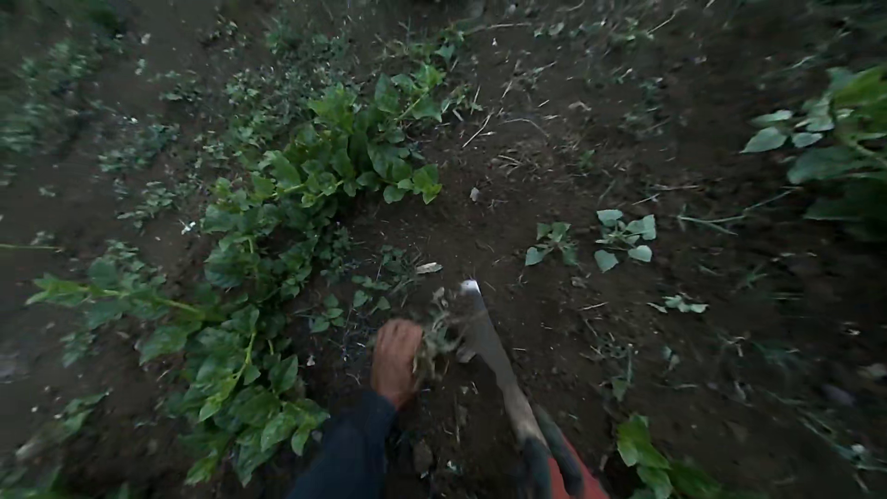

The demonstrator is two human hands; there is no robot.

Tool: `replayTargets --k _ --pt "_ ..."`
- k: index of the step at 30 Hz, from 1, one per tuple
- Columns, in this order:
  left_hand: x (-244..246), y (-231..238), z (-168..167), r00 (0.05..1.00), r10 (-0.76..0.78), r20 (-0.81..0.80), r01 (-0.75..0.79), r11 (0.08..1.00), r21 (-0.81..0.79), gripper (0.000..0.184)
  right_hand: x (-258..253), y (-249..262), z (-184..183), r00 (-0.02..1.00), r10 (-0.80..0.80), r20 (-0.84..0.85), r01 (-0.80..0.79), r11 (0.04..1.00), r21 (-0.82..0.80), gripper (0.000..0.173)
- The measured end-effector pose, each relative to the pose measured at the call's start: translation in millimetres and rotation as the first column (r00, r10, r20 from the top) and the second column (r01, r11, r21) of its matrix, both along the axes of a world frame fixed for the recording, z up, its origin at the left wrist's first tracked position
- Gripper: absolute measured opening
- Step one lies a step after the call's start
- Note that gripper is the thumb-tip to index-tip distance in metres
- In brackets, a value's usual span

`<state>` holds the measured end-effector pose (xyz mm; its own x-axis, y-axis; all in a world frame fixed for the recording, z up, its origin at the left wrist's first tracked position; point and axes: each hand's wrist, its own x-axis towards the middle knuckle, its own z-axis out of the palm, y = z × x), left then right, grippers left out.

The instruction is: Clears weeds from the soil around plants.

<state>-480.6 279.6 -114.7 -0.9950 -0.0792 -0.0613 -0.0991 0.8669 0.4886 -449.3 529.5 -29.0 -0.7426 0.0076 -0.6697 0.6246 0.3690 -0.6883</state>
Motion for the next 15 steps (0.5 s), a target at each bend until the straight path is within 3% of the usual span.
replayTargets --k 2,3,4,6,9,11,13,15 --pt "21.8 6.7 3.4 0.985 0.094 -0.146 -0.099 0.995 -0.028 0.017 -51.0 -45.6 -24.6 0.996 0.077 -0.055 -0.074 0.996 0.058 0.044" --pt "16.0 11.0 6.4 0.978 0.139 -0.156 -0.145 0.989 -0.029 0.018 -74.0 -64.7 -36.3 0.992 0.118 -0.055 -0.114 0.991 0.063 0.043" --pt "1.7 12.1 11.6 0.980 0.166 -0.106 -0.171 0.984 -0.046 0.020 -87.4 -74.9 -42.5 0.989 0.141 -0.044 -0.137 0.988 0.070 0.043" --pt "-44.1 4.8 25.4 0.972 0.185 0.145 -0.167 0.978 -0.126 0.027 -83.6 -65.5 -34.1 0.987 0.157 -0.046 -0.153 0.985 0.086 0.043" --pt "-107.7 -21.1 31.7 0.831 0.234 0.505 -0.098 0.955 -0.281 0.053 -54.3 -35.9 -8.1 0.990 0.127 -0.056 -0.124 0.991 0.059 0.045" --pt "-123.6 -34.0 28.4 0.743 0.287 0.604 -0.083 0.936 -0.343 0.063 -74.5 -58.7 -23.7 0.987 0.144 -0.071 -0.139 0.988 0.070 0.044" --pt "-128.2 -30.0 27.3 0.703 0.316 0.637 -0.068 0.921 -0.383 0.059 -116.2 -93.7 -54.3 0.977 0.208 -0.054 -0.203 0.976 0.083 0.044" --pt "-129.2 -24.8 28.4 0.697 0.345 0.629 -0.084 0.910 -0.407 0.049 -128.9 -97.3 -61.0 0.961 0.270 -0.059 -0.262 0.958 0.119 0.044"
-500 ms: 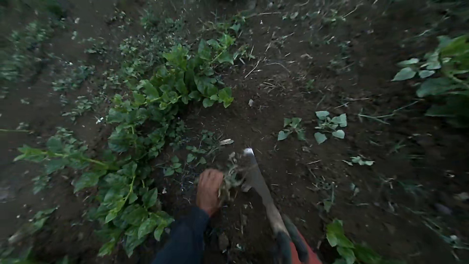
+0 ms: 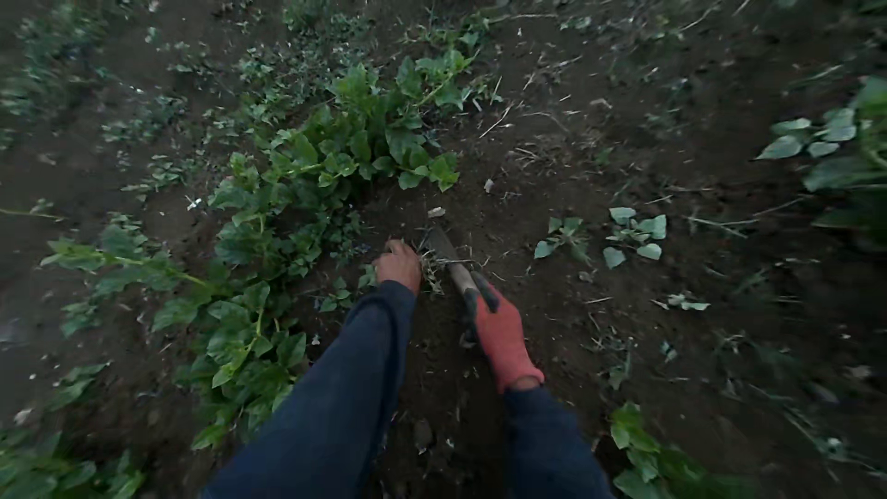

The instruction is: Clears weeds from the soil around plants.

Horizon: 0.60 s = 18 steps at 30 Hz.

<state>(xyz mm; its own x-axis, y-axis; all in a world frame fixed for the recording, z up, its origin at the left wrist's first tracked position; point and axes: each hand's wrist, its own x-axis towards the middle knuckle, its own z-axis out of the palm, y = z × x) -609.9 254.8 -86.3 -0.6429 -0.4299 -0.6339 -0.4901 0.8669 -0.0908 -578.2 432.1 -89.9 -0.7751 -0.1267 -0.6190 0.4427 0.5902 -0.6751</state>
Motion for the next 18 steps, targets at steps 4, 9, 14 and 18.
replayTargets --k 4,9,14,18 --pt "-0.3 -5.1 10.0 1.000 -0.013 -0.021 0.014 1.000 0.021 0.036 71.8 75.5 47.3 0.998 -0.066 -0.019 0.065 0.997 -0.045 0.043" --pt "14.3 -26.8 0.0 0.994 -0.012 -0.108 0.020 0.997 0.070 0.034 85.1 32.2 33.6 0.991 -0.075 0.110 0.081 0.996 -0.049 0.042" --pt "35.6 -19.9 31.7 0.986 0.017 -0.165 -0.001 0.995 0.098 0.039 75.3 -2.2 38.8 0.985 -0.117 0.123 0.130 0.986 -0.101 0.043" --pt "94.8 11.0 75.0 0.996 -0.092 -0.016 0.093 0.942 0.321 0.042 136.1 73.2 86.6 0.958 -0.265 0.113 0.275 0.958 -0.083 0.045"
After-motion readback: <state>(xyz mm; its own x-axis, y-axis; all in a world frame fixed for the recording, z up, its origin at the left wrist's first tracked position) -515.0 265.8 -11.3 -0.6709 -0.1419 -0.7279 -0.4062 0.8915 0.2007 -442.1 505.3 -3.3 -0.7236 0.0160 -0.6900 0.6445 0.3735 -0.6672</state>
